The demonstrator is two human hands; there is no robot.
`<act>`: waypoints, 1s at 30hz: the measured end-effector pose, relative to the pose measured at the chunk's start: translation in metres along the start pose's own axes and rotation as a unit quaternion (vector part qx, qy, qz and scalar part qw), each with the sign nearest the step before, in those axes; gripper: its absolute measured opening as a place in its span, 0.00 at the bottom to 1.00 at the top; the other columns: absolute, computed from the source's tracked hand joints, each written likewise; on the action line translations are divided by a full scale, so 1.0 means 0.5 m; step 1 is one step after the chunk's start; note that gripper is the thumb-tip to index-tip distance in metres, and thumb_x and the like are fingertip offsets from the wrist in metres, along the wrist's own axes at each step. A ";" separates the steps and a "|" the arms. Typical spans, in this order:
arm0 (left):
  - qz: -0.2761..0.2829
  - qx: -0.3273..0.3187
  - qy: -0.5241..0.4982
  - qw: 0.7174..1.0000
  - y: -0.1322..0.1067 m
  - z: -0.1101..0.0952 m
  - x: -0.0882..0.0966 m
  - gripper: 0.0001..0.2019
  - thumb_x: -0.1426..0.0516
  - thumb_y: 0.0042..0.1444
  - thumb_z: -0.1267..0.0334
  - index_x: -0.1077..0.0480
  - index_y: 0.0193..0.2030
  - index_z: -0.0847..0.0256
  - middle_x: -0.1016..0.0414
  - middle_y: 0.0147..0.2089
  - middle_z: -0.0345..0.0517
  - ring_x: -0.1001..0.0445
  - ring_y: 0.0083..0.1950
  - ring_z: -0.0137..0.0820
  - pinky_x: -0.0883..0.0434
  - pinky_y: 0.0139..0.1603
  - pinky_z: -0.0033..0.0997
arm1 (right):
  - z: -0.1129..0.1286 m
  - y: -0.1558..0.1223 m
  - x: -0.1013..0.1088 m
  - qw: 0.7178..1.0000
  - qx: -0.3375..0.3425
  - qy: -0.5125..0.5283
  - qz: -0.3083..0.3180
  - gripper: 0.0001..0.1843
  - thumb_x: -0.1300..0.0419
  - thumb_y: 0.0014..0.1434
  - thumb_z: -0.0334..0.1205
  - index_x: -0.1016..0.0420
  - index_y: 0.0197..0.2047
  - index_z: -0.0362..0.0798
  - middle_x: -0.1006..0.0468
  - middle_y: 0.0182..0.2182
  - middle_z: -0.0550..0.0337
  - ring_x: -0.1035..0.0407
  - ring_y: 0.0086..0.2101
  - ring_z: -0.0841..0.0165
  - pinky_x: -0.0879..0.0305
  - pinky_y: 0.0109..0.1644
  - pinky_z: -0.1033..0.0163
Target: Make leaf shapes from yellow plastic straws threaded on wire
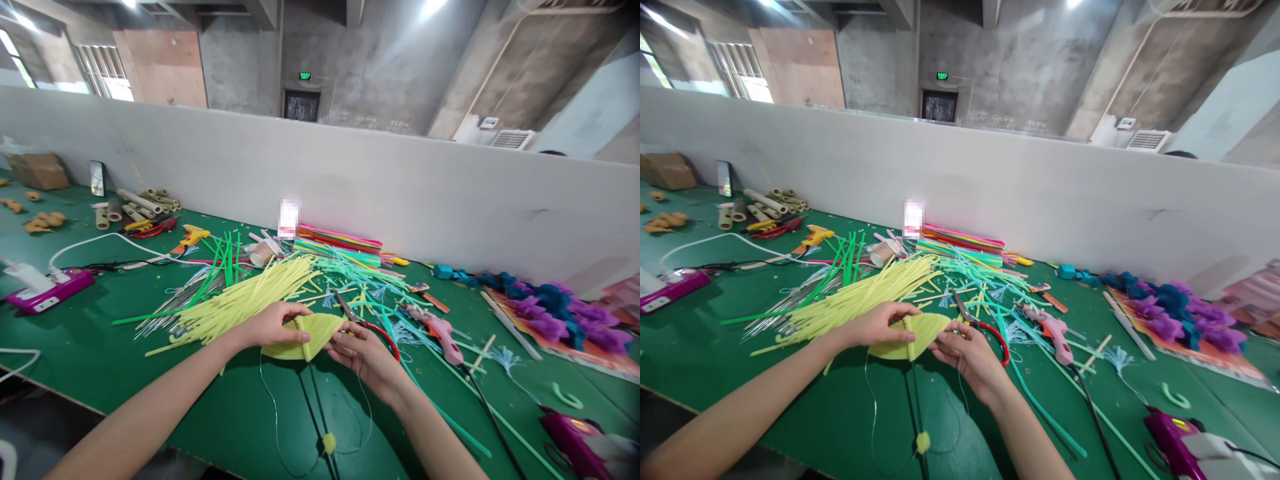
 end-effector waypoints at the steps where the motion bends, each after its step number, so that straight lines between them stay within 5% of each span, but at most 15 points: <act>1: 0.001 -0.001 -0.001 1.000 0.000 -0.001 0.000 0.26 0.37 0.48 0.52 0.30 0.52 0.62 0.24 0.44 0.46 0.29 0.40 0.33 0.34 0.39 0.27 | 0.001 0.000 0.001 1.000 0.002 -0.002 -0.001 0.14 0.30 0.48 0.37 0.28 0.37 0.44 0.19 0.31 0.58 0.23 0.33 0.69 0.28 0.43 0.64; 10: 0.007 -0.006 -0.026 1.000 0.001 -0.004 -0.005 0.20 0.45 0.57 0.50 0.28 0.47 0.64 0.26 0.36 0.43 0.32 0.32 0.28 0.38 0.31 0.24 | 0.000 -0.010 -0.033 0.998 -0.004 -0.037 0.054 0.19 0.32 0.52 0.38 0.28 0.47 0.43 0.19 0.39 0.53 0.23 0.38 0.65 0.27 0.44 0.62; 16: -0.008 -0.003 -0.064 0.998 0.001 -0.005 0.000 0.20 0.46 0.58 0.48 0.28 0.46 0.63 0.26 0.39 0.45 0.31 0.38 0.32 0.37 0.36 0.25 | -0.001 -0.008 -0.011 0.998 -0.004 -0.066 -0.006 0.17 0.39 0.58 0.49 0.25 0.42 0.42 0.19 0.36 0.50 0.22 0.36 0.64 0.26 0.38 0.65; 21: -0.068 0.029 -0.108 0.991 -0.005 0.009 0.024 0.23 0.51 0.60 0.45 0.25 0.46 0.60 0.26 0.46 0.46 0.30 0.47 0.36 0.36 0.45 0.28 | 0.005 0.000 0.011 0.997 0.018 -0.057 -0.050 0.15 0.36 0.56 0.46 0.25 0.40 0.42 0.19 0.31 0.52 0.22 0.33 0.66 0.25 0.35 0.66; 30: -0.121 0.095 -0.277 0.949 -0.009 0.035 0.039 0.23 0.47 0.57 0.43 0.26 0.44 0.61 0.24 0.39 0.46 0.27 0.39 0.35 0.30 0.35 0.31 | 0.039 -0.006 0.052 0.988 0.084 0.022 -0.127 0.11 0.35 0.55 0.41 0.25 0.39 0.42 0.19 0.32 0.52 0.22 0.31 0.68 0.25 0.33 0.69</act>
Point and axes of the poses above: each hand's wrist, its own y-axis towards the middle knuckle, its own x-axis out of the back of the hand, z = x × y, the point moved 10 cm from there along y, towards the middle knuckle
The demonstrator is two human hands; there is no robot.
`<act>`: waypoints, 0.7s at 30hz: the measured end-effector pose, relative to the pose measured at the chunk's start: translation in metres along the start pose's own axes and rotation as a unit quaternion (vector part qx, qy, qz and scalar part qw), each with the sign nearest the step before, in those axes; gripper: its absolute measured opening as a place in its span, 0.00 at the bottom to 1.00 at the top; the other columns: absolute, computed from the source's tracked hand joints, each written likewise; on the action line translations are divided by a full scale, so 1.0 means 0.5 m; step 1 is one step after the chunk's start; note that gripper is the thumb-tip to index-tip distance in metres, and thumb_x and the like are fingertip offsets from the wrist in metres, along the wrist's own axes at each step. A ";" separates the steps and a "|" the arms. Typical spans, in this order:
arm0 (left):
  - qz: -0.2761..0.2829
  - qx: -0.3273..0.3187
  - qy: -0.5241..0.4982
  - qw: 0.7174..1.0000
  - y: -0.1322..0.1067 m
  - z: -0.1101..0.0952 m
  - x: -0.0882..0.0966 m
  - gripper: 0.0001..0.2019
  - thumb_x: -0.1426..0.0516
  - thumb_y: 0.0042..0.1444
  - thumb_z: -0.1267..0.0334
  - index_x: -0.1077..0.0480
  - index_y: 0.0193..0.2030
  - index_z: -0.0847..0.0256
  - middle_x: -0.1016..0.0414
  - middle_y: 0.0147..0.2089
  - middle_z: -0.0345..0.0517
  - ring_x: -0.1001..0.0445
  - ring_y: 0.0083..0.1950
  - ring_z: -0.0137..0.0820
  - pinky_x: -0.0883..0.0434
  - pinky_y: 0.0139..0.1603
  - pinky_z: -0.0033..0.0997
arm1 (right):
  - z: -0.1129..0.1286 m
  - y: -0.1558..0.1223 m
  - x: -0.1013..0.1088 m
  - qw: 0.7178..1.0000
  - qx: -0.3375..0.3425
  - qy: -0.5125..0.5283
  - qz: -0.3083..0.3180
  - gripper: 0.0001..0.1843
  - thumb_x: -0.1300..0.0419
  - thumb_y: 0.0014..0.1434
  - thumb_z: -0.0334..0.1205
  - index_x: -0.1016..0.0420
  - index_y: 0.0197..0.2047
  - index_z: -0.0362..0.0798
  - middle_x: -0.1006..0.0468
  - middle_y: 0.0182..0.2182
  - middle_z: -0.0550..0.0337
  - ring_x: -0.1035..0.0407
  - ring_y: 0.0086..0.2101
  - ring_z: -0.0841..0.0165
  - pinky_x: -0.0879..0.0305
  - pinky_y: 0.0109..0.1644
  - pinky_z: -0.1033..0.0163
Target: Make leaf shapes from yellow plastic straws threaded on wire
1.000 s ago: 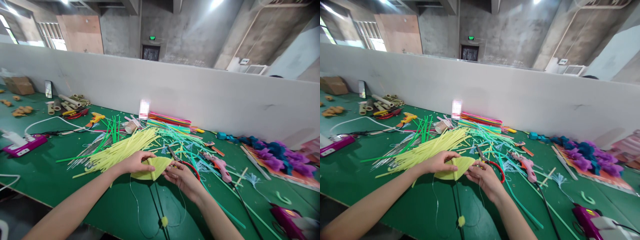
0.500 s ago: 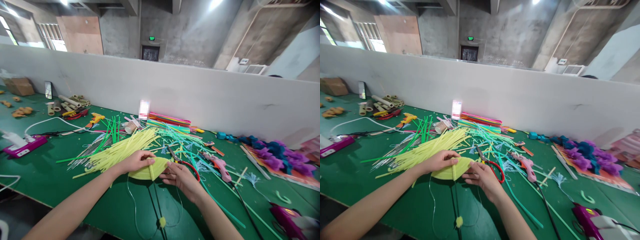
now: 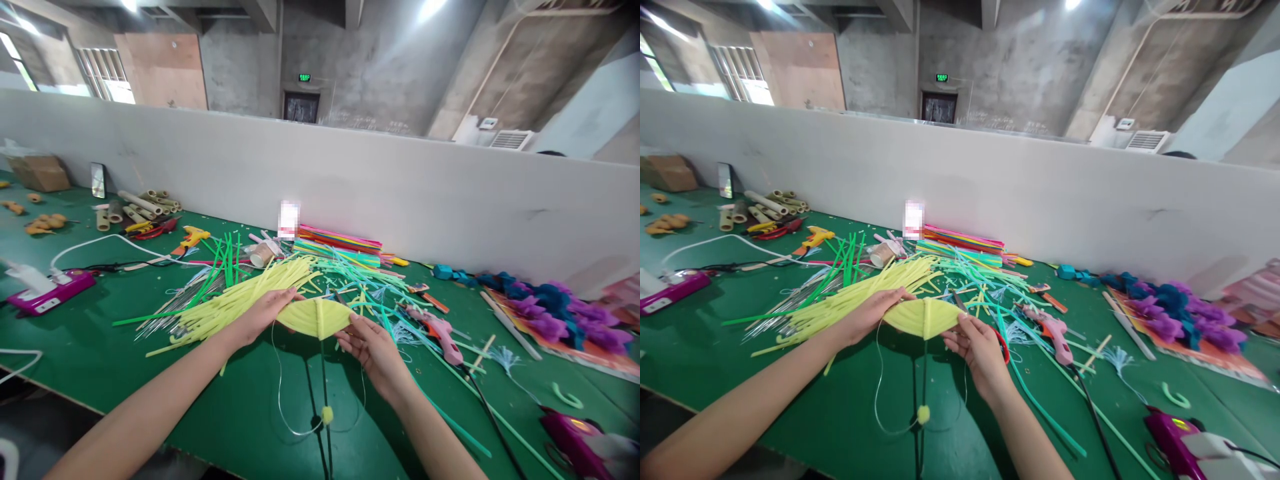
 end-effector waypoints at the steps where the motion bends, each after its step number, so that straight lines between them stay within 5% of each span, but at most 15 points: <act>1: 0.001 0.000 -0.009 1.000 0.000 -0.001 0.000 0.22 0.46 0.56 0.44 0.26 0.43 0.61 0.24 0.39 0.47 0.27 0.37 0.35 0.29 0.34 0.31 | 0.003 0.001 0.003 1.000 0.003 0.004 -0.006 0.11 0.35 0.55 0.41 0.25 0.39 0.43 0.18 0.33 0.52 0.22 0.31 0.68 0.25 0.34 0.69; 6: 0.046 -0.008 -0.019 0.999 -0.001 -0.006 -0.014 0.21 0.44 0.55 0.46 0.27 0.43 0.64 0.24 0.38 0.49 0.27 0.33 0.32 0.29 0.33 0.32 | 0.008 0.004 0.015 1.000 0.008 0.017 -0.025 0.11 0.35 0.54 0.40 0.25 0.40 0.44 0.18 0.33 0.53 0.22 0.31 0.68 0.25 0.34 0.68; 12: 0.031 0.028 -0.021 0.999 -0.001 0.009 -0.008 0.21 0.42 0.53 0.45 0.30 0.37 0.65 0.28 0.27 0.43 0.29 0.27 0.29 0.29 0.31 0.31 | 0.008 0.007 0.022 0.999 0.015 0.035 -0.026 0.10 0.35 0.54 0.40 0.25 0.39 0.45 0.18 0.32 0.54 0.23 0.31 0.68 0.25 0.36 0.67; 21: 0.048 -0.002 0.002 0.999 0.003 0.005 -0.012 0.20 0.36 0.48 0.53 0.31 0.42 0.65 0.28 0.35 0.44 0.27 0.32 0.29 0.28 0.34 0.31 | 0.010 0.004 0.020 0.999 0.011 0.023 -0.046 0.10 0.36 0.54 0.40 0.26 0.38 0.44 0.18 0.32 0.54 0.23 0.29 0.68 0.25 0.33 0.67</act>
Point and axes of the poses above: each hand's wrist, its own y-axis towards the middle knuckle, its own x-axis out of the back of the hand, z = x × y, the point moved 10 cm from there along y, towards the middle knuckle
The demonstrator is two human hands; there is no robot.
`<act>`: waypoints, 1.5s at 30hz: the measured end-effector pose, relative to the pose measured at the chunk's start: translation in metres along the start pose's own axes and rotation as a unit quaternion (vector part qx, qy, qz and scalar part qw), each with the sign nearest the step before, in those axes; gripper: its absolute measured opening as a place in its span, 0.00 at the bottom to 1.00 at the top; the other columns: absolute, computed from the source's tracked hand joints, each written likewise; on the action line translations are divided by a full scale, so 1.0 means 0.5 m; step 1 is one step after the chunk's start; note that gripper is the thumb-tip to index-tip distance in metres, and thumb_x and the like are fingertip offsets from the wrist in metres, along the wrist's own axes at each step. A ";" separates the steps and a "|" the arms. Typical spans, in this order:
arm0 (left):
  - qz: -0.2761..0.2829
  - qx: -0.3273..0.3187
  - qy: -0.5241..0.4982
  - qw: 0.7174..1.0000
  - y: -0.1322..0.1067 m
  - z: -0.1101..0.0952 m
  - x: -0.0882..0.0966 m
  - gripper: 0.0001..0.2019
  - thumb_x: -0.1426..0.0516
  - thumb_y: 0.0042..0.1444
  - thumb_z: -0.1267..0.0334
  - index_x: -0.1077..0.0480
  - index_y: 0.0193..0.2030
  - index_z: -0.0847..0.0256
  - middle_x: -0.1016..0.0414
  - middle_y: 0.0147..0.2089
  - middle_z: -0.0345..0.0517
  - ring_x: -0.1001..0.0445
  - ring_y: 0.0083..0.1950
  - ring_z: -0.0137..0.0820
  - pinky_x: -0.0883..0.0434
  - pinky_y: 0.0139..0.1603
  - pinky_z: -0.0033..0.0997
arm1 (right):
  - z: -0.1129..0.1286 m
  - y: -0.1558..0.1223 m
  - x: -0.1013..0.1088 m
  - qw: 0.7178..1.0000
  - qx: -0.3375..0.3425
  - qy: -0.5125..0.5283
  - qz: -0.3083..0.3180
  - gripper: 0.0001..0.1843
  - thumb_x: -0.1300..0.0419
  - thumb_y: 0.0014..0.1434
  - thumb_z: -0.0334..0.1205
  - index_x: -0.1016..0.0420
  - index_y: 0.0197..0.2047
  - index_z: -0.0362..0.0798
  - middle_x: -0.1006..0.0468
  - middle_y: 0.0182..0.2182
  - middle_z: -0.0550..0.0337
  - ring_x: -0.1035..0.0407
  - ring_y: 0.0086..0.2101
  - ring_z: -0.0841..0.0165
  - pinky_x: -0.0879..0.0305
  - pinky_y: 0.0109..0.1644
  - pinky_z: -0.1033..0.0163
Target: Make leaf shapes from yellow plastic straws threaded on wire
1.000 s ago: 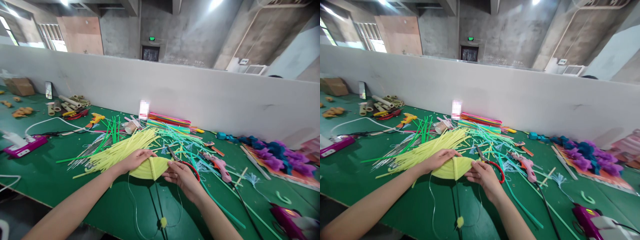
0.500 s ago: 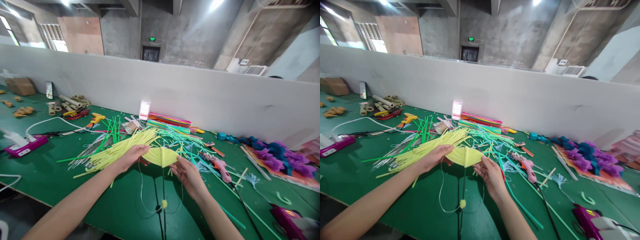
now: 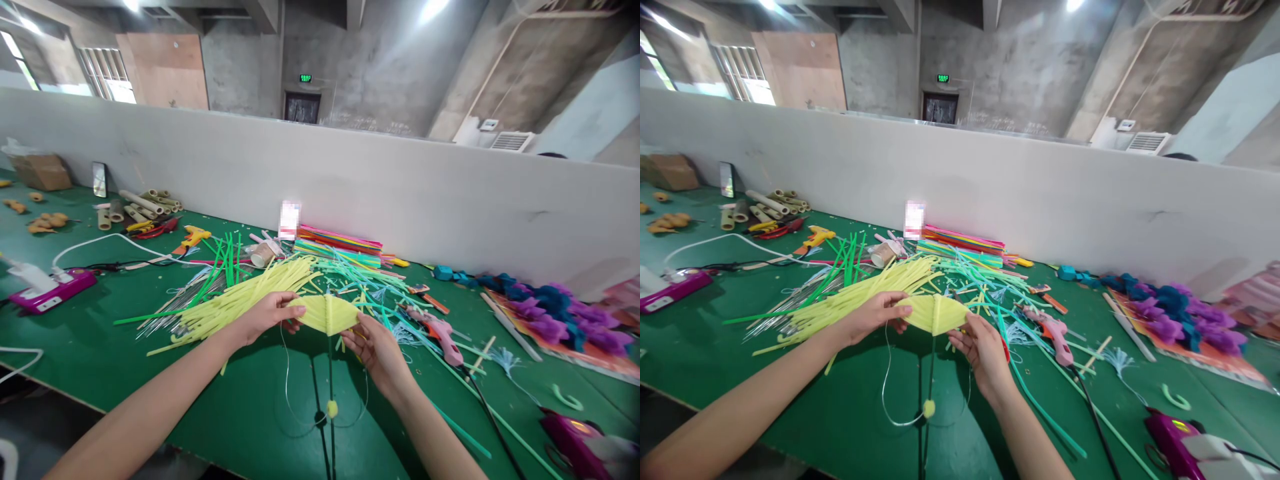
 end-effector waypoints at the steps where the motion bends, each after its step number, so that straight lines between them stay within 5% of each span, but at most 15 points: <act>1: -0.002 -0.001 0.007 1.000 0.000 -0.001 0.001 0.20 0.36 0.48 0.53 0.31 0.42 0.65 0.28 0.35 0.44 0.27 0.32 0.29 0.29 0.33 0.31 | 0.000 0.000 -0.001 1.000 0.001 0.000 0.002 0.10 0.36 0.53 0.40 0.26 0.39 0.44 0.18 0.33 0.53 0.23 0.29 0.68 0.25 0.33 0.67; 15: -0.028 0.014 -0.055 0.998 0.001 0.009 0.015 0.25 0.33 0.44 0.56 0.31 0.47 0.64 0.27 0.36 0.43 0.30 0.29 0.23 0.30 0.32 0.26 | -0.009 -0.004 -0.008 1.000 -0.010 -0.016 0.013 0.10 0.36 0.53 0.41 0.27 0.37 0.45 0.20 0.30 0.56 0.22 0.31 0.65 0.25 0.32 0.67; 32: 0.015 0.083 -0.061 0.995 -0.016 0.029 -0.005 0.37 0.31 0.40 0.65 0.38 0.58 0.64 0.23 0.42 0.51 0.24 0.39 0.33 0.28 0.36 0.31 | -0.005 -0.010 -0.012 1.000 0.004 -0.008 0.003 0.09 0.36 0.52 0.40 0.29 0.36 0.46 0.20 0.29 0.58 0.24 0.25 0.69 0.24 0.31 0.67; 39: 0.003 0.069 -0.069 0.995 -0.015 0.024 0.003 0.35 0.31 0.41 0.65 0.37 0.57 0.64 0.24 0.42 0.51 0.25 0.36 0.31 0.28 0.37 0.32 | -0.004 0.001 -0.009 0.996 -0.012 -0.080 0.034 0.07 0.38 0.51 0.40 0.29 0.34 0.47 0.20 0.30 0.56 0.24 0.26 0.67 0.26 0.28 0.66; 45: 0.014 0.064 -0.010 0.998 -0.012 0.027 -0.027 0.29 0.32 0.43 0.61 0.32 0.52 0.65 0.23 0.41 0.52 0.25 0.36 0.32 0.29 0.34 0.29 | 0.061 0.012 -0.012 0.965 0.096 -0.240 0.042 0.16 0.34 0.49 0.49 0.25 0.38 0.48 0.20 0.31 0.61 0.25 0.32 0.66 0.31 0.31 0.68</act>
Point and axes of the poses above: each hand's wrist, its own y-axis towards the middle knuckle, its own x-axis out of the back of the hand, z = x × y, the point moved 10 cm from there along y, towards the middle knuckle
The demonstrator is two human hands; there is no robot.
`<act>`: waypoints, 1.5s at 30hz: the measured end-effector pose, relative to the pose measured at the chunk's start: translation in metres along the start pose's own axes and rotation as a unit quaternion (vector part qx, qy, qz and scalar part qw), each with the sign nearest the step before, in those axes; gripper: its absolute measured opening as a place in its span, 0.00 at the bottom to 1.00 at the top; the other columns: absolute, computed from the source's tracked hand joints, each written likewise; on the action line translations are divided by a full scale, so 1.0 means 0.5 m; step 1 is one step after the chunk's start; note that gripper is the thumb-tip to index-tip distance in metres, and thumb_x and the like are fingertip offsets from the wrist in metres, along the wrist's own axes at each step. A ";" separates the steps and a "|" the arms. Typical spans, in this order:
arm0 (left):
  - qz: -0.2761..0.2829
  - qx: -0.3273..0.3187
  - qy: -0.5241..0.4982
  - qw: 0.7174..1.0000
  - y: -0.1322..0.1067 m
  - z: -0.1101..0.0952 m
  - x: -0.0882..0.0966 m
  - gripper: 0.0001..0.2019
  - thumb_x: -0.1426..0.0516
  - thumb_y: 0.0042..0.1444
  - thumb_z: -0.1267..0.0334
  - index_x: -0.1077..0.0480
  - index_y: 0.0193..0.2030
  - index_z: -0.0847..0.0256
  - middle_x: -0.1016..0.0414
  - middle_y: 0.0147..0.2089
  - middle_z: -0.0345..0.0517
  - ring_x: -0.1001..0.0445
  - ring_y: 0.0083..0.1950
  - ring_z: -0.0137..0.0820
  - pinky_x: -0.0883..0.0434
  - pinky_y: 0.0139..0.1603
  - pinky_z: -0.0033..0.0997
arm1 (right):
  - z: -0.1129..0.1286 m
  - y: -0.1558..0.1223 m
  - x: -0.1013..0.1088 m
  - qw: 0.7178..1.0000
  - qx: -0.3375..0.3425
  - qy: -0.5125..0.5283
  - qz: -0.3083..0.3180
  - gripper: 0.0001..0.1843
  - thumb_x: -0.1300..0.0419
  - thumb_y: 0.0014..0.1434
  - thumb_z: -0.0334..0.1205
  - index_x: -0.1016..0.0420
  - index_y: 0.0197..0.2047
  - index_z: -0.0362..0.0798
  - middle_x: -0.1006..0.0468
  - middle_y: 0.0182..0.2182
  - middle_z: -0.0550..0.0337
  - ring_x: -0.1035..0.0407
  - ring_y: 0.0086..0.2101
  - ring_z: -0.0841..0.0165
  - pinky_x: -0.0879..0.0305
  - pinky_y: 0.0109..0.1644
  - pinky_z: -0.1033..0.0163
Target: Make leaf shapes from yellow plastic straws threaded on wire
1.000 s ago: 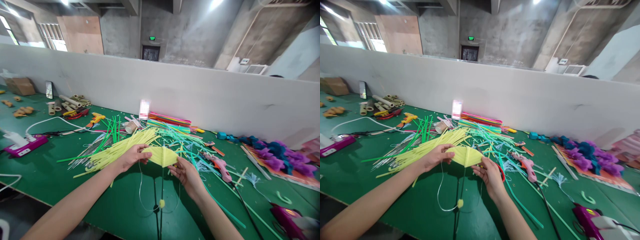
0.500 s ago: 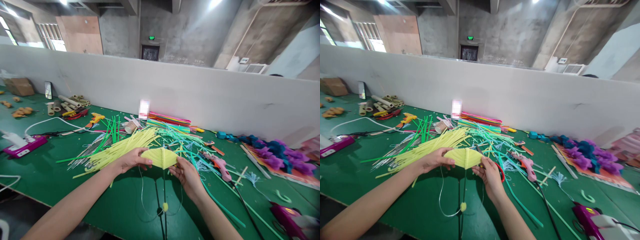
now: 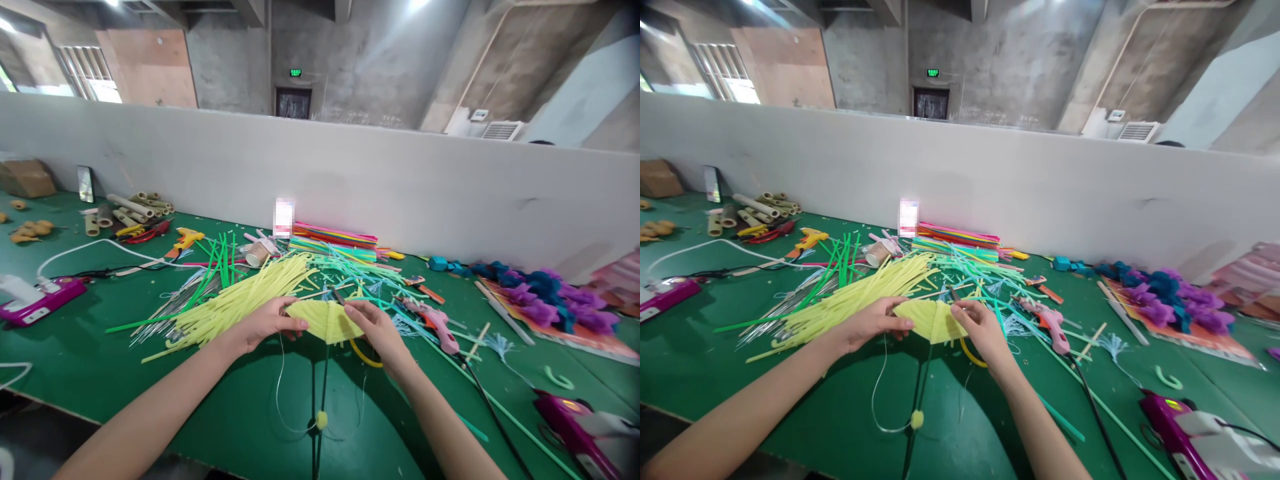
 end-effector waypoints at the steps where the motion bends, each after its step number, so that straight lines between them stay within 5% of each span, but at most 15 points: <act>1: -0.008 0.006 -0.001 1.000 0.000 0.004 -0.005 0.29 0.32 0.43 0.61 0.33 0.53 0.65 0.23 0.41 0.51 0.25 0.36 0.31 0.29 0.34 0.29 | 0.003 0.002 0.001 1.000 0.008 -0.028 0.006 0.18 0.33 0.48 0.50 0.25 0.38 0.48 0.20 0.28 0.61 0.26 0.31 0.66 0.32 0.31 0.68; 14: -0.065 0.076 -0.166 0.981 0.002 0.084 -0.075 0.20 0.30 0.40 0.66 0.28 0.41 0.63 0.24 0.37 0.45 0.28 0.31 0.25 0.30 0.30 0.23 | 0.004 0.000 0.011 0.998 0.010 -0.055 0.028 0.17 0.32 0.43 0.52 0.24 0.27 0.46 0.25 0.23 0.63 0.34 0.23 0.71 0.41 0.26 0.69; 24: -0.030 0.071 -0.124 0.989 -0.001 0.068 -0.072 0.27 0.30 0.38 0.65 0.30 0.48 0.63 0.23 0.41 0.48 0.27 0.36 0.28 0.33 0.34 0.26 | 0.003 -0.008 0.003 0.998 -0.008 -0.046 0.047 0.18 0.33 0.46 0.53 0.26 0.28 0.45 0.26 0.23 0.64 0.35 0.24 0.73 0.41 0.27 0.70; 39: -0.006 0.056 -0.119 0.991 -0.006 0.058 -0.089 0.24 0.31 0.40 0.65 0.28 0.46 0.61 0.23 0.41 0.46 0.28 0.35 0.27 0.34 0.35 0.27 | -0.003 -0.006 -0.005 0.996 -0.003 -0.050 0.067 0.19 0.34 0.47 0.55 0.26 0.29 0.46 0.27 0.25 0.63 0.36 0.25 0.72 0.42 0.28 0.68; 45: 0.037 0.004 -0.106 0.994 -0.003 0.035 -0.097 0.27 0.32 0.42 0.66 0.29 0.52 0.60 0.24 0.49 0.51 0.26 0.46 0.36 0.33 0.39 0.28 | -0.006 -0.006 -0.008 0.997 -0.012 -0.032 0.073 0.18 0.33 0.47 0.54 0.26 0.29 0.47 0.26 0.25 0.63 0.35 0.25 0.71 0.41 0.30 0.67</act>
Point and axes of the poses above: each hand's wrist, its own y-axis towards the middle knuckle, its own x-axis out of the back of the hand, z = x × y, the point moved 10 cm from there along y, towards the middle knuckle
